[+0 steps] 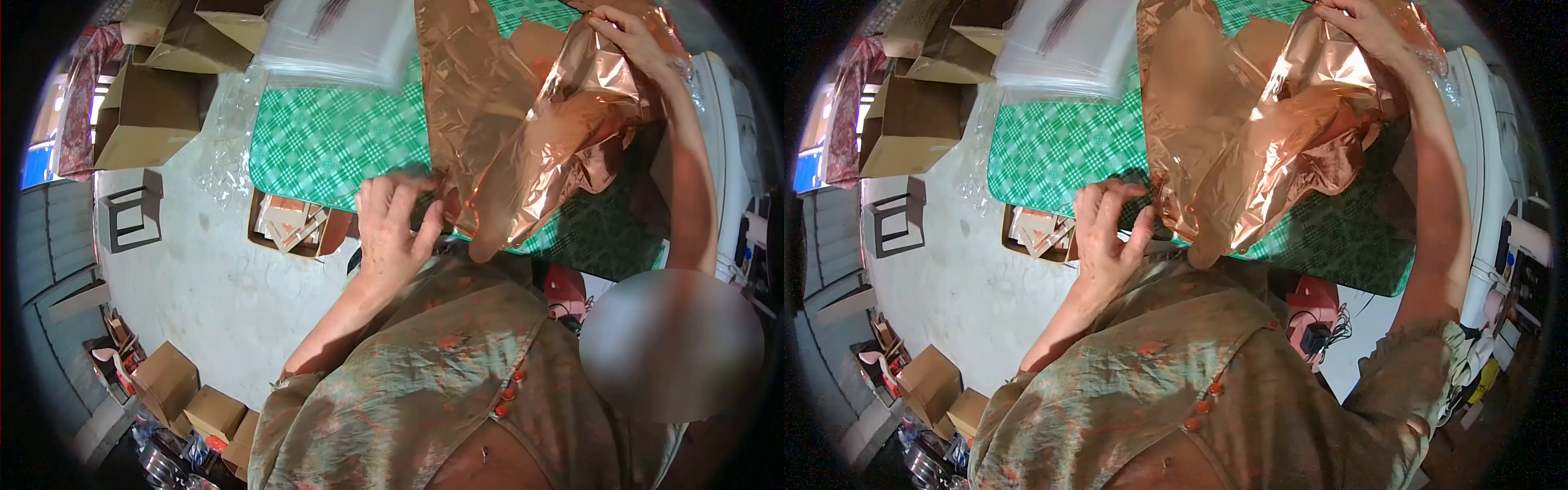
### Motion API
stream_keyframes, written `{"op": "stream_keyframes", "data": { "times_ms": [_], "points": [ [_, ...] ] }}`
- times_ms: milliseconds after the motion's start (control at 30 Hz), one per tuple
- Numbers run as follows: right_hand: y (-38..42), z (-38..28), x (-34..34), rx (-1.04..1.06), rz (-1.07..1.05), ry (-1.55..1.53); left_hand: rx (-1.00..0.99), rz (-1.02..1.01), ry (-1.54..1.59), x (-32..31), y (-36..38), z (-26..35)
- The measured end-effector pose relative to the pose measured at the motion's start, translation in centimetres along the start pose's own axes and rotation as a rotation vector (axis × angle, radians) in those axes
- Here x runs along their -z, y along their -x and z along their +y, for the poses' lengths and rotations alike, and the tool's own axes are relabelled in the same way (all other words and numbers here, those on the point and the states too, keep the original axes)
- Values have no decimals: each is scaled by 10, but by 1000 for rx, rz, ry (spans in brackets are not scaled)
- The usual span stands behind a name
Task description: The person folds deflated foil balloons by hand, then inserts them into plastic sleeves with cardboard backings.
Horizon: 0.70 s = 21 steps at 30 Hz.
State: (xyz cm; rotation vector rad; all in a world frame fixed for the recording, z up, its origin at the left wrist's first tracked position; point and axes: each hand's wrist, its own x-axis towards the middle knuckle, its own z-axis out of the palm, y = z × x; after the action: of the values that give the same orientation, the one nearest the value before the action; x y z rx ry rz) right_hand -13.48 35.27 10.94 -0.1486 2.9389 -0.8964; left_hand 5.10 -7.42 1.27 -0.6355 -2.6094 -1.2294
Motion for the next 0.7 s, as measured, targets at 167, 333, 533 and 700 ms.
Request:
{"op": "stream_keyframes", "data": {
  "times_ms": [167,333,533,700],
  "points": [
    [26,-71,12,-11,160,34,148,-155,306,4,-26,11],
    [46,-109,46,5,112,-355,54,-369,440,-3,-57,33],
    [75,-157,50,301,364,-464,159,-786,748,-12,-61,42],
    [40,-51,67,163,279,-131,477,-699,843,-6,-10,20]
  ]
}}
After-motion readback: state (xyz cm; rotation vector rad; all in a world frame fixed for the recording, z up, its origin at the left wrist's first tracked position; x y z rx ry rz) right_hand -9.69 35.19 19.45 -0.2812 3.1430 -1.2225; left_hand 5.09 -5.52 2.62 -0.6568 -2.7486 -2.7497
